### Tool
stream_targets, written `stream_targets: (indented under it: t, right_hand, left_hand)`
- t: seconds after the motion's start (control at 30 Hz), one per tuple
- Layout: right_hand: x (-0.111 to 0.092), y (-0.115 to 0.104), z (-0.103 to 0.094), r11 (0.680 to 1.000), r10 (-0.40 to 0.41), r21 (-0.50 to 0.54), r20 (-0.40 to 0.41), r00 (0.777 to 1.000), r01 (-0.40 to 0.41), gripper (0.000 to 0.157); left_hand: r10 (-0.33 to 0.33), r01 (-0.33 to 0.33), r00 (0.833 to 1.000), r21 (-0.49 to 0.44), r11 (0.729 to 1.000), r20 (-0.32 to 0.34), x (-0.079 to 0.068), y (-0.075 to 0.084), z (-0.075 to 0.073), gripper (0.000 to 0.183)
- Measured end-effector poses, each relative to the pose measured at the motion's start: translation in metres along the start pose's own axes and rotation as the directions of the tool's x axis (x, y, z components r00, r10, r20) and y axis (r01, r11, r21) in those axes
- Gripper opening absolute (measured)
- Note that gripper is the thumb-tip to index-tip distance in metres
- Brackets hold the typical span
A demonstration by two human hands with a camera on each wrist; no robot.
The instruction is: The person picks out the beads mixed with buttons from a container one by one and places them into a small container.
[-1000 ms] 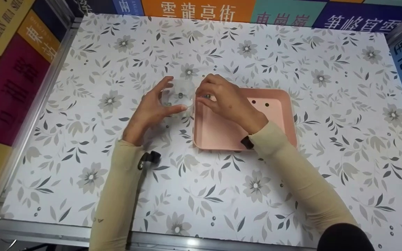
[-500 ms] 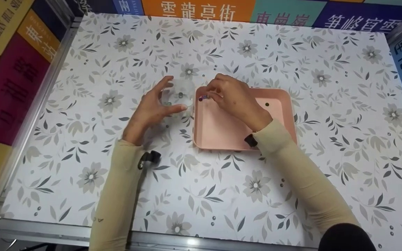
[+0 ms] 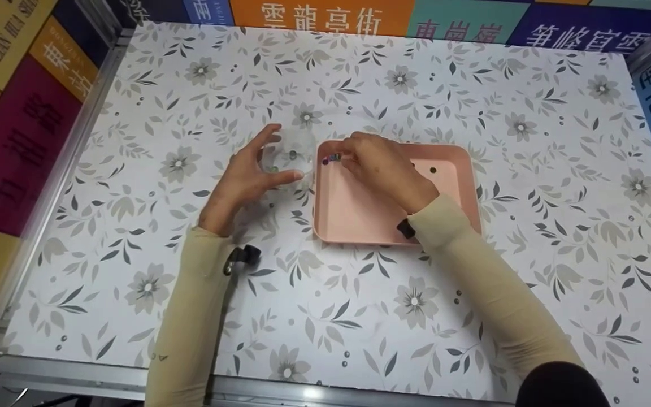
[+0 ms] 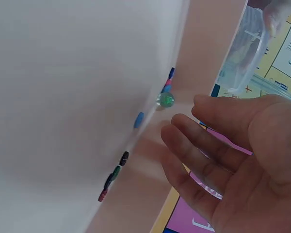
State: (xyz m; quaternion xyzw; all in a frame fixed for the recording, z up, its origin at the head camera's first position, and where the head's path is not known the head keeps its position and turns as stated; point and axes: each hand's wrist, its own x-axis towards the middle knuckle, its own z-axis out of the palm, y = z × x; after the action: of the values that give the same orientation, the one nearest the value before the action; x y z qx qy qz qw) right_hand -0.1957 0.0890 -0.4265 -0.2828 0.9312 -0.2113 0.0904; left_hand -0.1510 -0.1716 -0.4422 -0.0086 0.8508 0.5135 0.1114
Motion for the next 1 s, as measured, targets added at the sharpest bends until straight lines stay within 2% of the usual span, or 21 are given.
stream_targets:
  t: [0.23, 0.47, 0.67, 0.9, 1.0]
  right_hand:
    - [-0.002, 0.004, 0.008, 0.997, -0.017, 0.076, 0.032, 0.999, 0.015, 0.047]
    - [-0.001, 0.005, 0.017, 0.998, -0.048, 0.028, 0.003, 0.999, 0.048, 0.046]
    - [-0.002, 0.008, 0.02, 0.997, -0.075, 0.036, -0.008, 0.997, 0.075, 0.046]
    - [-0.001, 0.012, 0.021, 0.995, -0.103, -0.019, -0.039, 0.994, 0.102, 0.026]
    - [-0.001, 0.012, 0.02, 0.994, -0.105, -0.001, -0.04, 0.994, 0.105, 0.021]
  left_hand:
    - [-0.001, 0.002, 1.0, 0.007, 1.0, -0.003, 0.0, 0.0, 0.0, 0.103]
    - [0.007, -0.007, 1.0, 0.001, 1.0, 0.003, 0.0, -0.002, 0.0, 0.103]
    - [0.0, 0.0, 1.0, -0.003, 1.0, 0.002, -0.001, -0.001, 0.0, 0.103]
    - [0.013, -0.013, 1.0, 0.018, 1.0, -0.01, -0.001, -0.002, 0.001, 0.103]
    - [0.008, -0.008, 1.0, 0.015, 1.0, -0.009, -0.001, -0.001, 0.001, 0.103]
